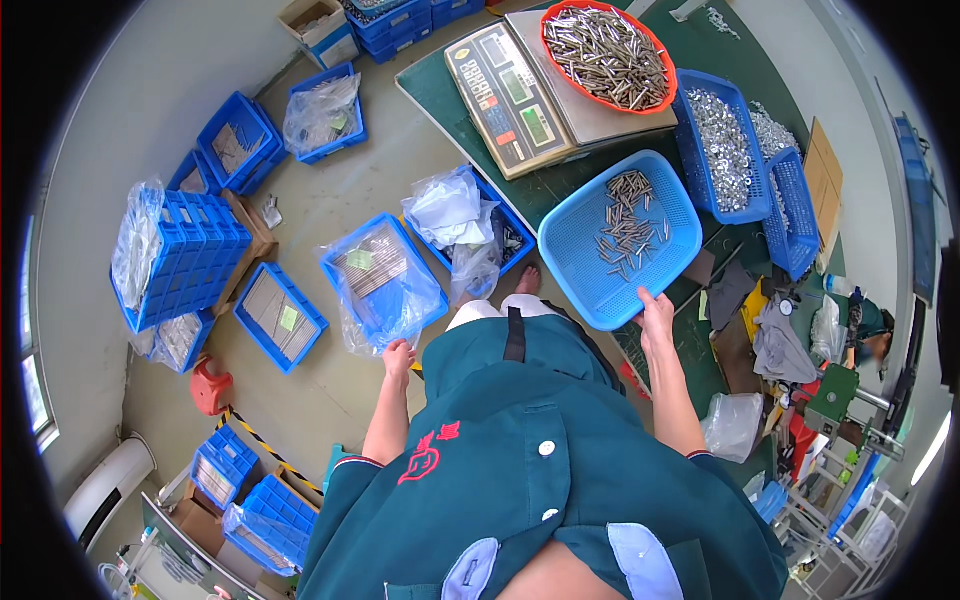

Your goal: Weighing and sorting batches of metal pins using a digital industrial scale.

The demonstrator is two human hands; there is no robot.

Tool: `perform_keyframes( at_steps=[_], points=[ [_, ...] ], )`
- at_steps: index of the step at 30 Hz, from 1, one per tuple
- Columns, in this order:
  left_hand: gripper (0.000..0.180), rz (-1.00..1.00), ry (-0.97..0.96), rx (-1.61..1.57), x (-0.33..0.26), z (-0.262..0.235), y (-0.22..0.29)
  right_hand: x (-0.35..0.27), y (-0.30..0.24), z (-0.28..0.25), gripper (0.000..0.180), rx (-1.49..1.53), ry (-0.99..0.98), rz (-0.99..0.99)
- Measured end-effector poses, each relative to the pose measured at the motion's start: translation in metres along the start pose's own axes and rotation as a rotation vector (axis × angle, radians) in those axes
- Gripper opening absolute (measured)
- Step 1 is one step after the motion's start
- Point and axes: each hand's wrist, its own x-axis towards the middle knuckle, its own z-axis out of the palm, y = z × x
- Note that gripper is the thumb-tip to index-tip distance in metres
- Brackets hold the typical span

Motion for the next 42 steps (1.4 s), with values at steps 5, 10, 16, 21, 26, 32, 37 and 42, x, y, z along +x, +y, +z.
perform_keyframes(
  at_steps=[5,10,16,21,26,32,37,42],
  points=[
    [0.031,-0.012,0.019,0.034,0.012,-0.019,0.000,0.000,-0.003,0.014,0.020,0.023,-0.001,-0.001],
    [0.030,0.050,0.028,0.064,0.022,-0.024,0.007,-0.006,-0.005,0.026,0.019,0.120,0.004,-0.052],
    [0.032,0.399,0.112,0.215,0.033,-0.004,0.051,-0.011,-0.026,0.011,0.028,-0.095,-0.142,0.123],
    [0.034,1.025,0.072,0.136,-0.073,0.116,0.216,-0.003,-0.094,-0.023,0.038,-0.873,-0.095,-0.252],
    [0.059,1.553,-0.190,0.256,-0.197,0.241,0.351,0.075,-0.189,0.052,0.046,-0.428,0.066,-1.033],
    [0.087,1.790,-0.099,0.581,-0.198,0.329,0.422,0.123,-0.286,0.121,0.092,-0.672,-0.073,-1.225],
    [0.109,1.800,-0.060,0.790,-0.178,0.355,0.451,0.151,-0.293,0.153,0.091,-0.485,-0.160,-1.248],
    [0.121,1.769,0.061,1.010,-0.175,0.372,0.459,0.176,-0.284,0.173,0.077,-0.595,0.105,-1.243]
  ],
)
